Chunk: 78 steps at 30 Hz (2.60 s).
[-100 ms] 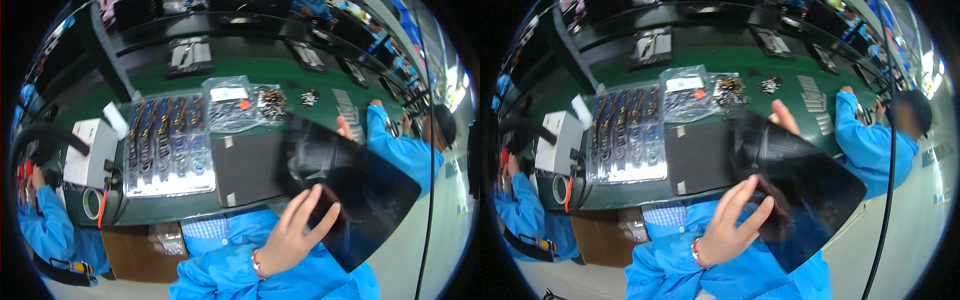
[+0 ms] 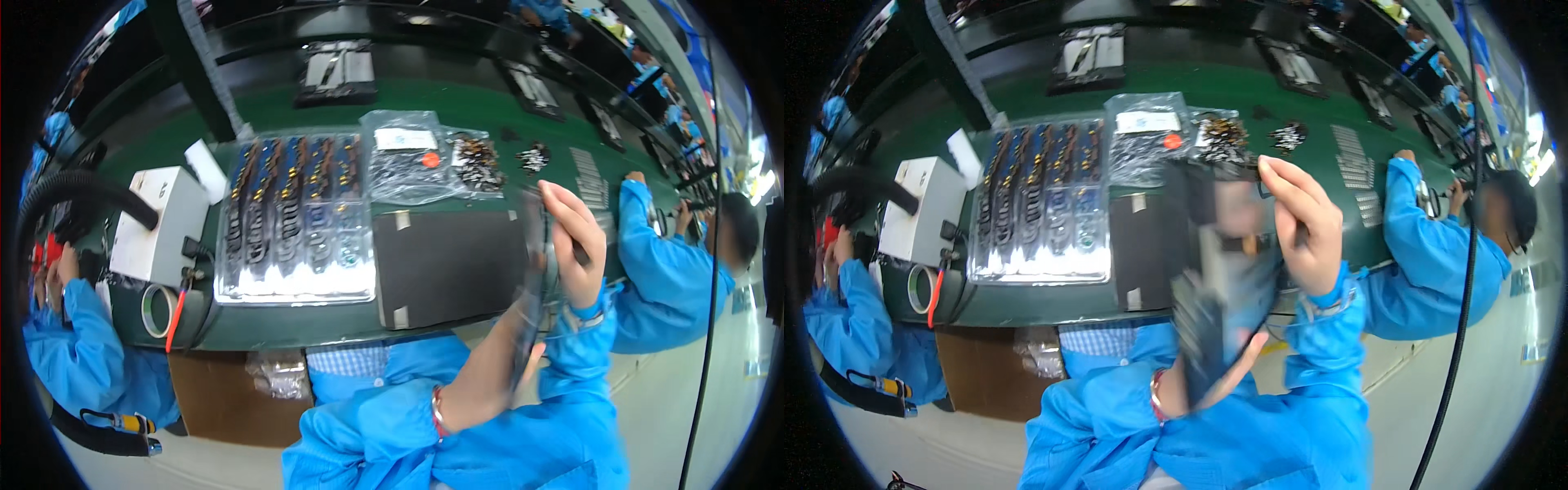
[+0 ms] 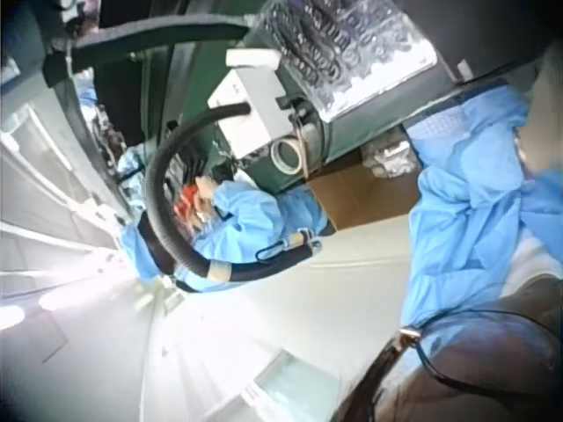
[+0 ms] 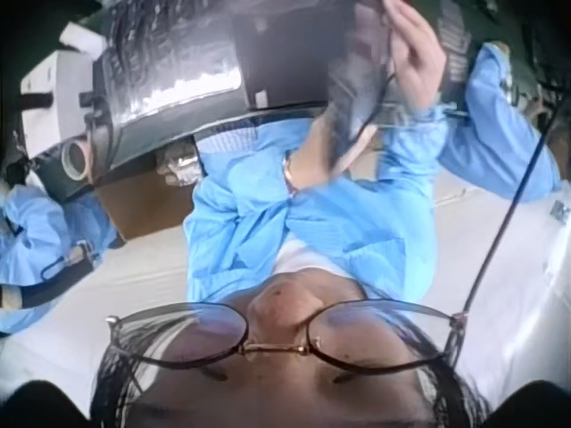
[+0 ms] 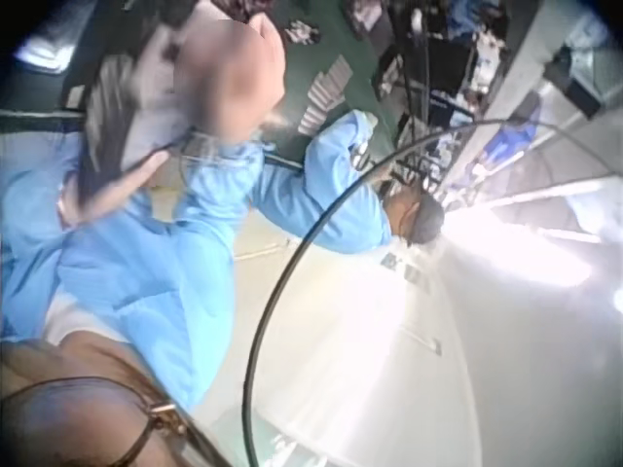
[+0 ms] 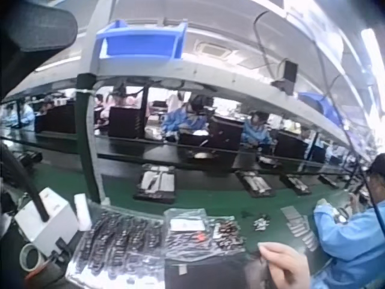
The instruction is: The worker is assembling internal ribbon cables and components onto the back of a tablet screen at an assembly line.
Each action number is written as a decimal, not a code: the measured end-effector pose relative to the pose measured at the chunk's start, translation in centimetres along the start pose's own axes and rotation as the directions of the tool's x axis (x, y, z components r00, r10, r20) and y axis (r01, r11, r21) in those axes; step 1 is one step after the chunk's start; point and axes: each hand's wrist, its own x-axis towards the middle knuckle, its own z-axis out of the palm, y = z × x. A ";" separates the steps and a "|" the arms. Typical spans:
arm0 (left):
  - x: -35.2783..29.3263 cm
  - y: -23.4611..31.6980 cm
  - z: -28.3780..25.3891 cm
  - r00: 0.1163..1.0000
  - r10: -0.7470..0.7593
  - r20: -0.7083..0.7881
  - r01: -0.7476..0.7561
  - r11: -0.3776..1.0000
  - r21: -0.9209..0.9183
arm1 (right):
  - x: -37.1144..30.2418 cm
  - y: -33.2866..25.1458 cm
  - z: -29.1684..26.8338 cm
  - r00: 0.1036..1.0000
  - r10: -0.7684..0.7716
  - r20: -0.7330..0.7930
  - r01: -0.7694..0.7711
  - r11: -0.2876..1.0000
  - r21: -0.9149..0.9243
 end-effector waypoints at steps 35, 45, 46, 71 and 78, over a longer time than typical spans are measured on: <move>-5.0 -4.8 -9.1 0.790 -0.612 -0.032 0.604 0.769 0.210 | -12.1 4.0 -1.4 0.523 0.812 0.259 -0.780 0.334 0.529; 4.0 -5.1 -12.4 0.960 -0.274 -0.063 0.281 0.946 0.163 | 8.1 15.7 -0.2 0.766 0.625 0.149 -0.500 0.434 0.750; 3.9 -5.6 -12.3 0.980 -0.199 0.013 0.191 0.956 0.223 | 10.3 17.7 0.2 0.720 0.678 0.148 -0.558 0.439 0.704; -1.1 -11.4 -11.1 0.855 -0.072 0.513 0.054 0.997 0.049 | 25.3 27.6 15.4 0.978 0.208 -0.010 -0.189 0.868 -0.459; -1.1 -11.9 -12.0 0.841 -0.084 0.535 0.074 0.996 0.040 | 29.1 25.4 20.8 0.915 0.255 0.312 -0.043 0.831 -0.554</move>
